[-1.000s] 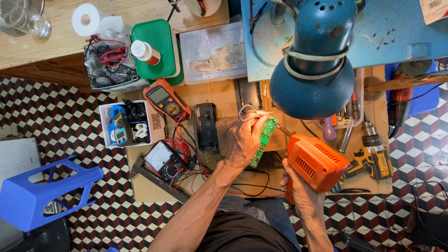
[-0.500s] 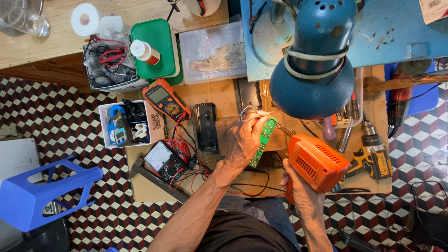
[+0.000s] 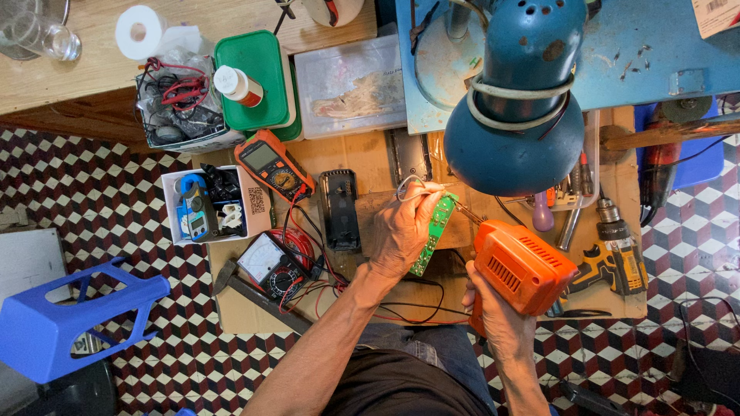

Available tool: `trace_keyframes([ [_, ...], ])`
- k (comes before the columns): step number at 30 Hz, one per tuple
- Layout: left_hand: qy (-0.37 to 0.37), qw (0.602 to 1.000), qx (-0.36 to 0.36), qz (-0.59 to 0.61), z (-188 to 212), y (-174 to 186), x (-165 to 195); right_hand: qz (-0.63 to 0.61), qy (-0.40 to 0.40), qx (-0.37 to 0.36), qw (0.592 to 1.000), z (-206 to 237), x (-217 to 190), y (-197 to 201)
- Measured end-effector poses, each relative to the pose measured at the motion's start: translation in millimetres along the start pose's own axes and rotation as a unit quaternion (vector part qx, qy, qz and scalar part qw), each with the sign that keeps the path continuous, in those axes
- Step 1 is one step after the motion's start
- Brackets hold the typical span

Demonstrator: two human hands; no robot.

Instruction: The person works at an electronics repair bench, holding a green circuit board and using a hot air rework gun and a soldering iron to rework components on the board. They flip the board over, use pliers on a small module, and continue heating and soldering different areas of the board.

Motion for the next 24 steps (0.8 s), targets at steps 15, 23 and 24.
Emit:
trace_keyframes([
  [15,-0.082,0.996,0.020,-0.026,0,6,19,-0.001,-0.022,0.010,1.000,0,0,2],
  [23,-0.092,0.995,0.004,-0.039,1,4,22,0.005,-0.035,0.022,0.999,-1,9,7],
  [24,-0.095,0.995,0.012,-0.038,1,5,23,0.001,-0.037,0.022,0.999,-2,9,6],
])
Point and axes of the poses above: each hand's wrist, its own z-axis away from the middle knuckle, its own y-axis out of the back of the hand, x = y × z, the point moved 9 cm from there along -z, towards the middle knuckle, and after that the axes turned 4 degrees about x, right-handed, at the moved point
